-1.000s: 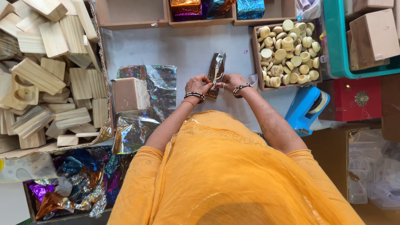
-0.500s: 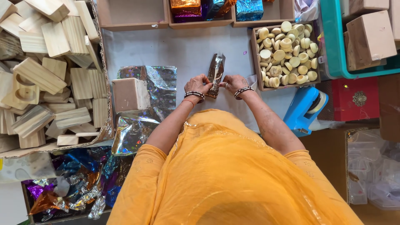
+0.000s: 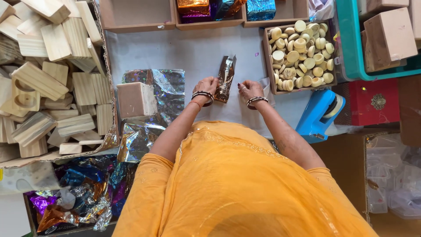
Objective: Wrapping rectangular bars (soap or blocks) in decorative foil and taping them closed.
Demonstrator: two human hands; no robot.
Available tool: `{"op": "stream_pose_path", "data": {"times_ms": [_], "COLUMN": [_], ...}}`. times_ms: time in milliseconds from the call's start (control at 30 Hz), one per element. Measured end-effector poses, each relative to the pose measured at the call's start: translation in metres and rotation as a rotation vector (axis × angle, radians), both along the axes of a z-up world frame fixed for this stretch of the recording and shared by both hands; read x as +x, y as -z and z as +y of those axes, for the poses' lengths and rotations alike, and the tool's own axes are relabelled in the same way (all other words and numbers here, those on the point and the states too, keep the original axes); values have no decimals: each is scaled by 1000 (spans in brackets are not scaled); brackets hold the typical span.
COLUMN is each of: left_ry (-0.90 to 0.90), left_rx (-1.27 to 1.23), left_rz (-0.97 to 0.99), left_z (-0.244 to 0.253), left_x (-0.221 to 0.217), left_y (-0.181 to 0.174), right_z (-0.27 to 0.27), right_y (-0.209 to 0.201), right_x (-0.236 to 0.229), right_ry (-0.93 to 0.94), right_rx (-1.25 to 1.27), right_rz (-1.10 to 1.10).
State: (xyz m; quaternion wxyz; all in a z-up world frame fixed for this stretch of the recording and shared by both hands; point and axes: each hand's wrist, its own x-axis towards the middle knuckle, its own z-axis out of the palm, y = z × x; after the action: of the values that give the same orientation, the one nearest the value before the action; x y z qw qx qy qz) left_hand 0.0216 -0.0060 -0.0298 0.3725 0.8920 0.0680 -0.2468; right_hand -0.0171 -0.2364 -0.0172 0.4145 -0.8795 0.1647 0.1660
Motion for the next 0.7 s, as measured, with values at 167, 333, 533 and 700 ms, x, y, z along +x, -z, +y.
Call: {"op": "stream_pose_path", "data": {"times_ms": [167, 333, 533, 700], "left_ry": [-59, -95, 23, 81], "left_rx": [-63, -70, -55, -57], "left_rz": [-60, -115, -235, -452], "left_z": [9, 31, 32, 11], "left_x": [-1, -20, -44, -50], "left_y": [10, -34, -52, -21], "right_z": [4, 6, 27, 35], "right_y": [-4, -6, -20, -6], "right_x": [-6, -17, -16, -10], "right_ry": [103, 34, -78, -86], "right_rx": [106, 10, -131, -15], "right_rz": [67, -65, -228, -155]}}
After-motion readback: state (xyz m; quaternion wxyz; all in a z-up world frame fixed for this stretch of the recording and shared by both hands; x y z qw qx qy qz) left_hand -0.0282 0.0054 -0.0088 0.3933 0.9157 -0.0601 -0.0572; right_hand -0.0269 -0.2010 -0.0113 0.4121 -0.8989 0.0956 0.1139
